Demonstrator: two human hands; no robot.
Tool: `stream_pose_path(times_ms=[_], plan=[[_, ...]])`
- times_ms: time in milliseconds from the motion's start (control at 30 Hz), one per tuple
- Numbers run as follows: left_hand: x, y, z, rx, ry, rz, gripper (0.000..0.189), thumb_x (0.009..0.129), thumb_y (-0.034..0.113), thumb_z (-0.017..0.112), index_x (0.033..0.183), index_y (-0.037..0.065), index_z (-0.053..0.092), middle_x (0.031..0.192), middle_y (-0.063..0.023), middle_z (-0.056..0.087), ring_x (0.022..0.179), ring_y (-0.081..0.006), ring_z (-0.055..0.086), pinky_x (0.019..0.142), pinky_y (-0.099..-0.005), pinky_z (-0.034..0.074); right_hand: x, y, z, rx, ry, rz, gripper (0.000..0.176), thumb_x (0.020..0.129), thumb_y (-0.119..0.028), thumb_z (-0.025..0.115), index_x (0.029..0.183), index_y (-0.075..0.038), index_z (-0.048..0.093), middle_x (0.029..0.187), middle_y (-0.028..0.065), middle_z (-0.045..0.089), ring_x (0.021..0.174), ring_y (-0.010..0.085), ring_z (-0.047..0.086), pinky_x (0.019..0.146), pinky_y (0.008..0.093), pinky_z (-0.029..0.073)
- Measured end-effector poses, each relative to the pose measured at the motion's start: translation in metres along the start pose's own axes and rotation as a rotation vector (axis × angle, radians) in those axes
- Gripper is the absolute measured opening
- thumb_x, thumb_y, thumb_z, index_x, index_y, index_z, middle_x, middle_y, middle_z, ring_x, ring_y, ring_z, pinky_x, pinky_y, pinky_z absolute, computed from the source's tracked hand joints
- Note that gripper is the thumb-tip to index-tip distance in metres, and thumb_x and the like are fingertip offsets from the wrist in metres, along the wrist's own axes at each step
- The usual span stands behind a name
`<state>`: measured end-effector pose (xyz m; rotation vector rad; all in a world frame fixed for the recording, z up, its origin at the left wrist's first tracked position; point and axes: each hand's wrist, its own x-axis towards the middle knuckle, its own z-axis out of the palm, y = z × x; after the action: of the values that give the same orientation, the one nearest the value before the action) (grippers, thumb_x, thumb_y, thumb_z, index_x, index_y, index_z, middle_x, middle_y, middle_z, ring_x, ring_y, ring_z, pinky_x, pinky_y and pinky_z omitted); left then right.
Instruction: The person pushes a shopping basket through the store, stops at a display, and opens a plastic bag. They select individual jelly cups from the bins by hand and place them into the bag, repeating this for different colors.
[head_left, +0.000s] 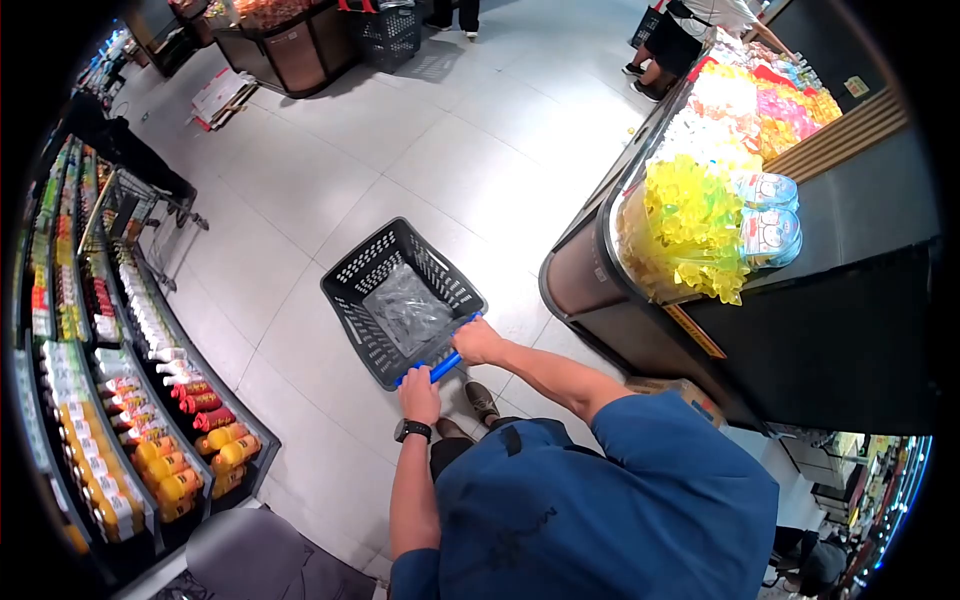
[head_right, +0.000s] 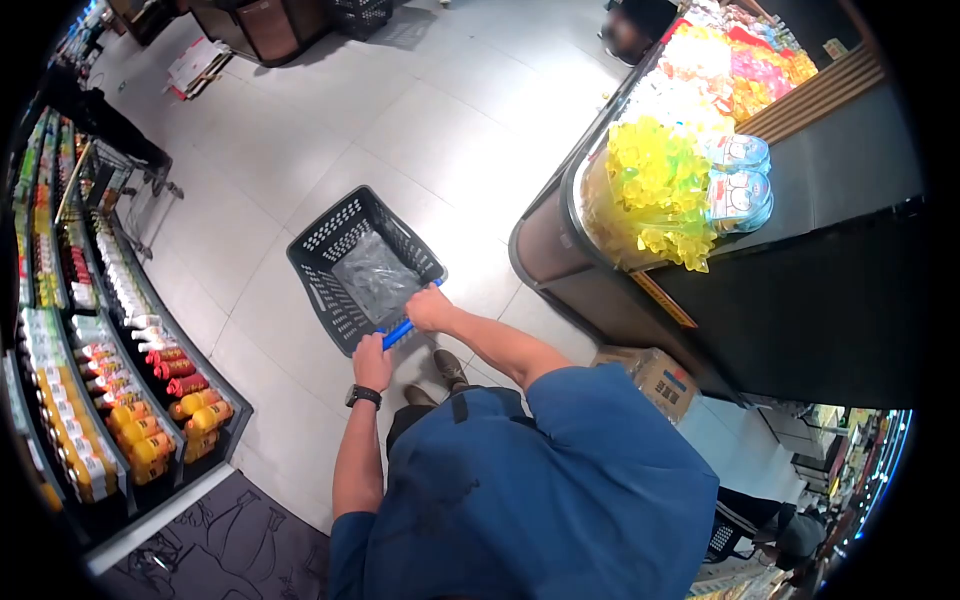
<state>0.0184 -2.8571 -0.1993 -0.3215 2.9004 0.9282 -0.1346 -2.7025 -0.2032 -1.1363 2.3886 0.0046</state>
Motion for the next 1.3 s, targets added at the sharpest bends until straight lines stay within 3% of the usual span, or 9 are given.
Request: stream_pose_path(times_ms=[233,367,767,833,967,1033,1167,1300], plan=[[0.083,-0.048,-0.042,-0.005,0.003,0.086,0.02,0.083,0.013,0.069,0.1,0.01,0.059,0.097,-0.0121,0.058,0.096,-0.0342,0.057,0.079,-0.0477,0.043,0.088,0.003,-0.036,-0.031,0.001,0.041,0.016,0.069,-0.024,0.07,0.08,-0.013,0.076,0.084,0.0106,0.073,0.084,0.0302,0.072,0.083,0.0474,0.047],[0.13,-0.079,-0.071,0.003,-0.026,0.143,0.023,0.085,0.013,0.066,0.107,0.009,0.06,0.101,-0.0132,0.06,0.098,-0.0361,0.058,0.082,-0.0483,0.045,0.133,-0.003,-0.057,0.002,0.02,0.157,0.02,0.068,-0.023,0.072,0.082,-0.01,0.075,0.087,0.0125,0.073,0.088,0.0326,0.071,0.088,0.0526,0.047],[0.227,-0.159,-0.141,0.005,-0.076,0.279,0.023,0.081,0.013,0.071,0.102,0.011,0.062,0.099,-0.0111,0.057,0.098,-0.0324,0.056,0.083,-0.0463,0.042,0.218,-0.038,-0.095,0.135,-0.091,0.344,0.021,0.074,-0.02,0.065,0.091,-0.01,0.073,0.096,0.0139,0.073,0.095,0.0334,0.07,0.089,0.0546,0.049],[0.238,-0.162,-0.151,0.008,-0.086,0.288,0.023,0.08,0.013,0.071,0.101,0.011,0.062,0.1,-0.011,0.057,0.097,-0.0322,0.056,0.083,-0.0462,0.042,0.226,-0.04,-0.098,0.106,-0.057,0.326,0.016,0.073,-0.021,0.061,0.083,-0.016,0.073,0.088,0.0129,0.072,0.089,0.0343,0.07,0.082,0.0509,0.051],[0.284,-0.172,-0.161,0.017,-0.109,0.334,0.023,0.079,0.019,0.072,0.099,0.012,0.063,0.1,-0.0119,0.057,0.096,-0.0332,0.055,0.079,-0.0468,0.043,0.252,-0.028,-0.112,0.128,-0.037,0.286,0.02,0.074,-0.028,0.064,0.084,-0.012,0.073,0.087,0.0147,0.072,0.086,0.0364,0.069,0.081,0.053,0.052],[0.304,-0.176,-0.168,0.062,-0.092,0.356,0.023,0.079,0.021,0.074,0.097,0.011,0.064,0.099,-0.0116,0.056,0.096,-0.0327,0.055,0.079,-0.0467,0.043,0.267,-0.024,-0.121,0.151,-0.048,0.291,0.02,0.075,-0.028,0.065,0.081,-0.011,0.072,0.086,0.0146,0.071,0.083,0.036,0.069,0.077,0.0501,0.054],[0.341,-0.168,-0.193,0.101,-0.152,0.334,0.033,0.078,0.03,0.077,0.103,0.012,0.065,0.105,-0.0095,0.055,0.105,-0.0316,0.052,0.09,-0.0515,0.04,0.285,-0.019,-0.138,0.216,0.139,0.268,0.017,0.07,-0.025,0.066,0.077,-0.01,0.072,0.079,0.0159,0.07,0.073,0.0362,0.069,0.069,0.0487,0.054],[0.38,-0.164,-0.207,0.101,-0.187,0.313,0.039,0.078,0.036,0.077,0.106,0.012,0.065,0.112,-0.0092,0.054,0.112,-0.0317,0.05,0.097,-0.0588,0.036,0.309,-0.007,-0.145,0.337,0.167,0.257,0.018,0.07,-0.024,0.066,0.078,-0.01,0.072,0.076,0.0169,0.07,0.069,0.0367,0.069,0.066,0.0487,0.055]])
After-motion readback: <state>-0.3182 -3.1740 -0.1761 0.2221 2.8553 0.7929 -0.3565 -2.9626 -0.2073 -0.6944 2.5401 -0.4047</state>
